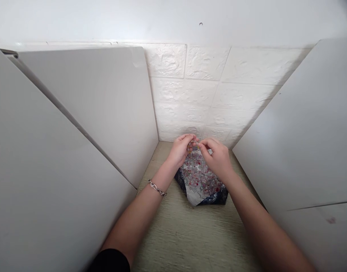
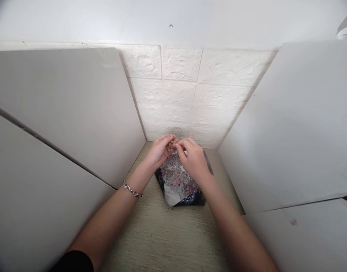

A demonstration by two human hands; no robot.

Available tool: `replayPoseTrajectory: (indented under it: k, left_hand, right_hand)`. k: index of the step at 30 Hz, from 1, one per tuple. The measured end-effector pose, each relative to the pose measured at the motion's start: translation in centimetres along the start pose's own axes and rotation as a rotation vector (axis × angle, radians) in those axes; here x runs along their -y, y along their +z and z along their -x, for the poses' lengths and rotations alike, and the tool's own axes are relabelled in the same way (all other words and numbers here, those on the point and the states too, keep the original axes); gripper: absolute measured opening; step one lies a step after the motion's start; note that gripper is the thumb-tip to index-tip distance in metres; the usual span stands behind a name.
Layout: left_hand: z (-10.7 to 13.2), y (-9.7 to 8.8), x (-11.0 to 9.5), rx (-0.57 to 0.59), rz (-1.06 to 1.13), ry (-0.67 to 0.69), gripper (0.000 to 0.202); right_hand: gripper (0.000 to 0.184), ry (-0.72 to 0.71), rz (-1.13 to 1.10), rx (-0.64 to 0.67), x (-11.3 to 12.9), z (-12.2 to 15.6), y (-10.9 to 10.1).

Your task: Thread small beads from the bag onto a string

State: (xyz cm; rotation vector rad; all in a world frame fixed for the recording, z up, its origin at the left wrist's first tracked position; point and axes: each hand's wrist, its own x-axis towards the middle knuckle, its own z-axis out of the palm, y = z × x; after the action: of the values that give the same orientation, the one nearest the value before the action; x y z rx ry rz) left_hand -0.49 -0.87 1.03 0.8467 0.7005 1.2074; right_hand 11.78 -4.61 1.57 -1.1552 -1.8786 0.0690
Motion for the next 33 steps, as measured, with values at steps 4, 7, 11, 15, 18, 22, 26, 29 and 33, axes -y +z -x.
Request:
replayPoseTrajectory:
  k: [4, 7, 11, 15, 18, 22, 26, 29, 33]
  left_hand:
    - [0.0, 0.0, 0.1, -0.007, 0.000, -0.001, 0.016]
    - [0.0, 0.1, 0.1, -0.034, -0.044, 0.009, 0.015]
    - [-0.1, 0.0, 0.2, -0.049, -0.119, 0.043, 0.014]
    - [-0.2, -0.1, 0.4, -0.065, -0.206, 0.068, 0.014]
    - [-0.3, -0.2, 0.3, -0.106, -0.267, 0.085, 0.013]
    - [-0.4, -0.4, 0.1, -0.165, -0.296, 0.120, 0.014]
    - [-0.8, -0.9, 0.1, -0.185, -0.304, 0.175, 0.014]
    - [-1.1, -1.2, 0.2, -0.184, -0.305, 0.173, 0.015]
    - [-1.3, -1.4, 0.2, -0.209, -0.284, 0.161, 0.015]
  right_hand:
    - [0.019, -0.025, 0.038, 0.042, 0.0, 0.0, 0.1]
    - [0.018, -0.050, 0.029, 0.050, -0.1, 0.1, 0.2]
    - [0.016, -0.120, 0.021, 0.093, 0.0, 0.3, 0.3]
    - [0.017, -0.110, 0.077, 0.164, 0.1, 0.4, 0.4]
    - [0.016, -0.110, 0.091, 0.194, 0.0, 0.4, 0.4]
    - [0.017, -0.120, 0.088, 0.252, 0.0, 0.3, 0.5]
    - [0.017, -0.121, 0.081, 0.295, -0.1, 0.4, 0.6]
    - [0.017, -0.137, 0.072, 0.320, -0.2, 0.4, 0.8]
    - [0.017, -0.145, 0.059, 0.343, -0.2, 0.4, 0.8]
